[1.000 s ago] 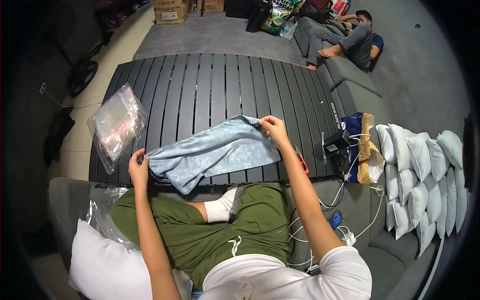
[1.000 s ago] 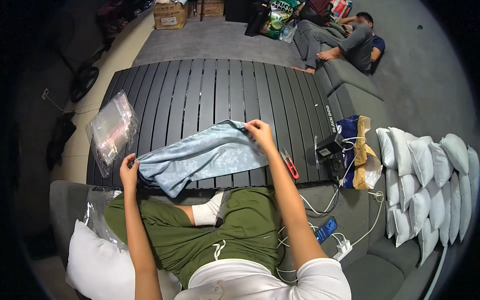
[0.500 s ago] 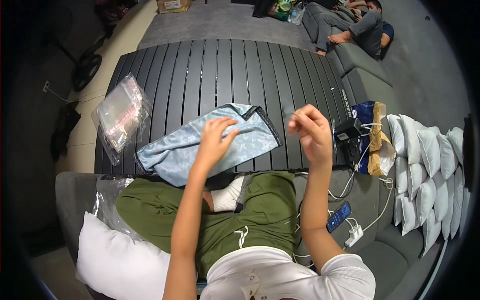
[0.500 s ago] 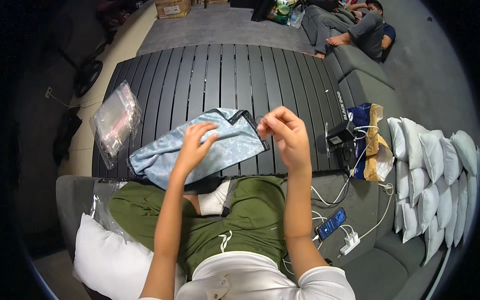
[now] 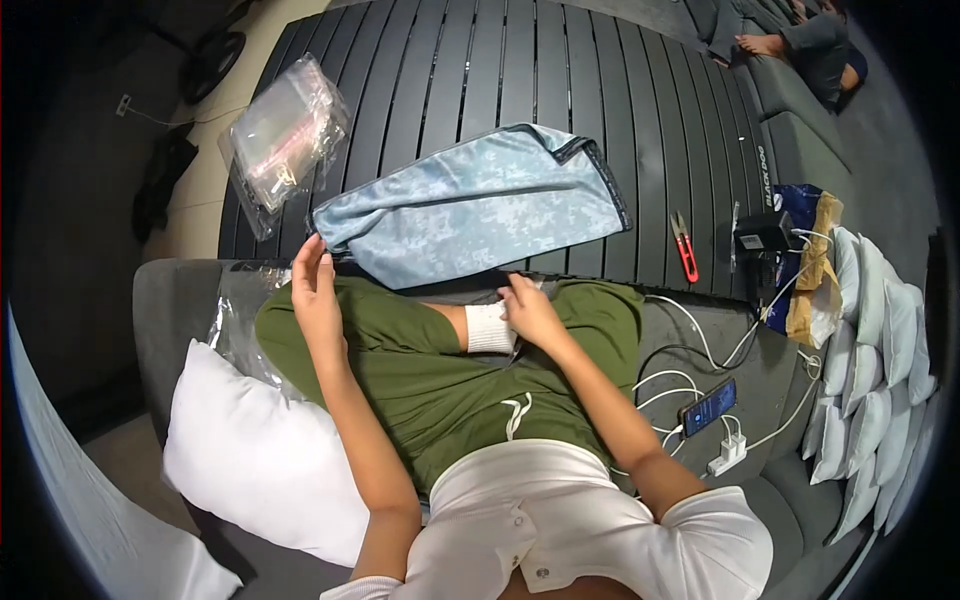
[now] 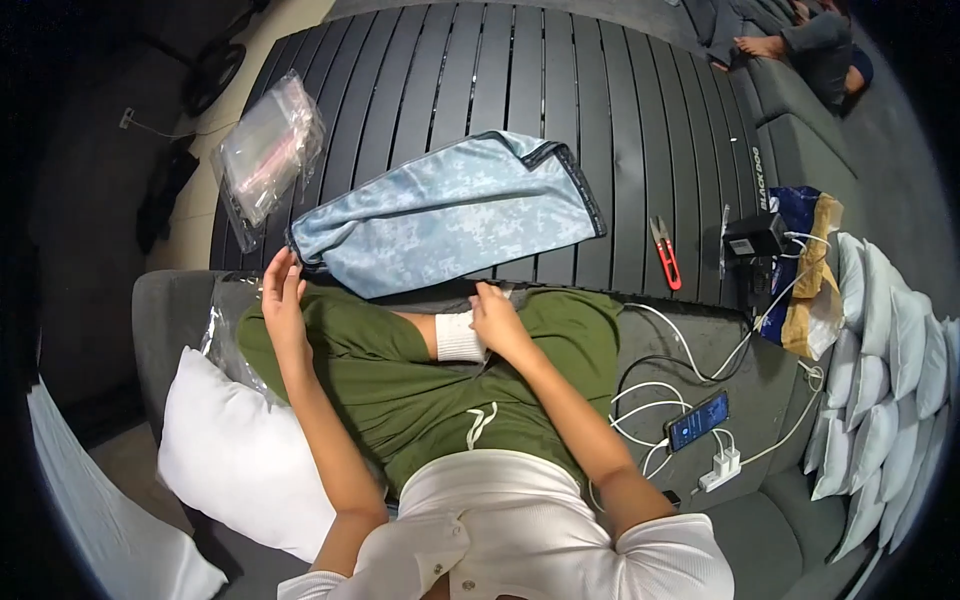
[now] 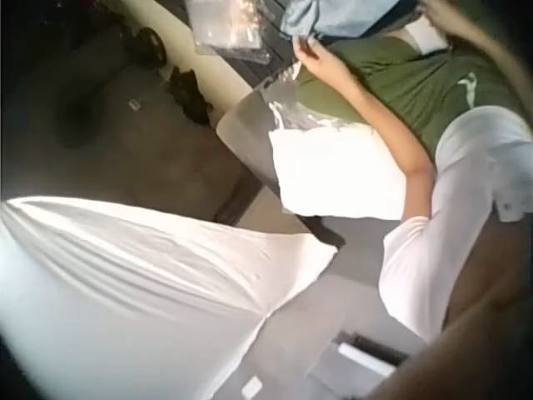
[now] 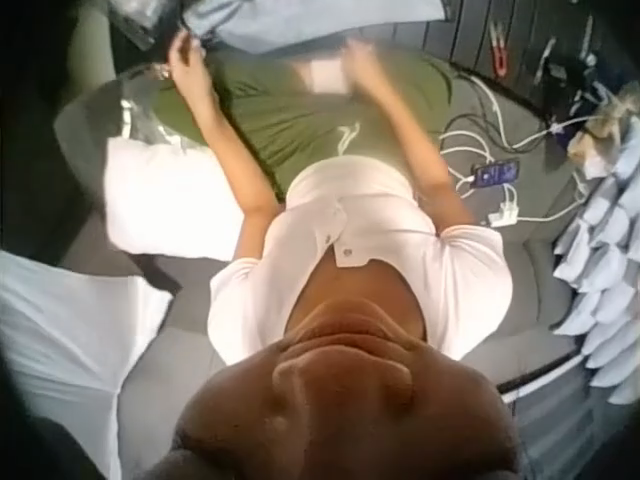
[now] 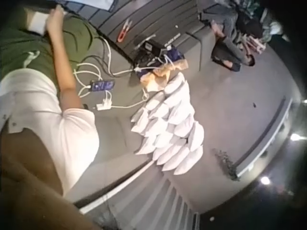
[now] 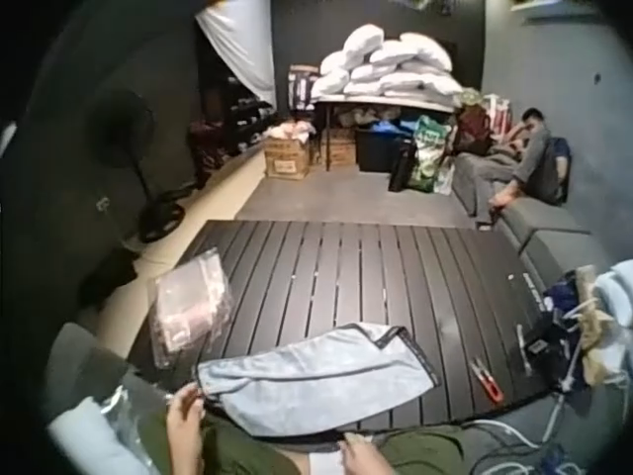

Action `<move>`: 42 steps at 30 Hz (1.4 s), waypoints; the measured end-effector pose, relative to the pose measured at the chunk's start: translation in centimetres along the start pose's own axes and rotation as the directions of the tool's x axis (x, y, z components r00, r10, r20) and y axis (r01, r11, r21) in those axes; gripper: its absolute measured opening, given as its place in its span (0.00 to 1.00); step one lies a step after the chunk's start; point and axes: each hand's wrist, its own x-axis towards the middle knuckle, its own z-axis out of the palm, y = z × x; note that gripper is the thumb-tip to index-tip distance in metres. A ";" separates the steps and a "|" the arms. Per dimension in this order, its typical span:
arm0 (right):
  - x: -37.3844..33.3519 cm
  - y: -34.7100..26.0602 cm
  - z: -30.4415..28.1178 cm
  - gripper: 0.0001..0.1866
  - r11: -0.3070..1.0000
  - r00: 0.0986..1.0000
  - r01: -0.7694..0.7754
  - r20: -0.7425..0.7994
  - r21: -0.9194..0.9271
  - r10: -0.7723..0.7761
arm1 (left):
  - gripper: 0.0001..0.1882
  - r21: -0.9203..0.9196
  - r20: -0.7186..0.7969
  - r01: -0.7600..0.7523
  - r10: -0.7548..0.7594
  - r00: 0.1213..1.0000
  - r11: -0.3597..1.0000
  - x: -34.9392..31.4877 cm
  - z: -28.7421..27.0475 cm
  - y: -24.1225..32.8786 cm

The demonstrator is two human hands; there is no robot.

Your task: Inspecting textile pouches and using nippers to trim loose threads.

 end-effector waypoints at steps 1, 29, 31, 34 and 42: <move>-0.7 0.0 0.1 0.14 0.995 0.993 0.089 -0.073 -0.035 -0.091 | 0.18 -0.013 -0.012 0.005 -0.005 1.000 1.000 0.1 -0.7 -0.6; -0.9 -2.9 1.6 0.22 0.770 0.917 0.365 0.061 -0.523 -0.393 | 0.31 0.674 -0.415 0.319 -0.016 0.910 0.666 8.1 1.0 -7.7; -1.1 -2.8 0.9 0.24 0.803 0.932 0.360 0.140 -0.474 -0.335 | 0.29 0.674 -0.349 0.233 0.024 0.937 0.700 8.8 0.0 -9.1; -1.3 -2.6 0.2 0.24 0.759 0.870 0.492 0.284 -0.426 -0.404 | 0.22 0.540 -0.334 0.099 0.104 0.937 0.836 10.2 -1.6 -11.2; 6.4 -5.5 -8.8 0.15 0.846 0.941 0.165 0.176 0.507 -0.289 | 0.17 0.357 -0.322 -0.125 0.247 0.914 0.926 7.8 0.0 -5.9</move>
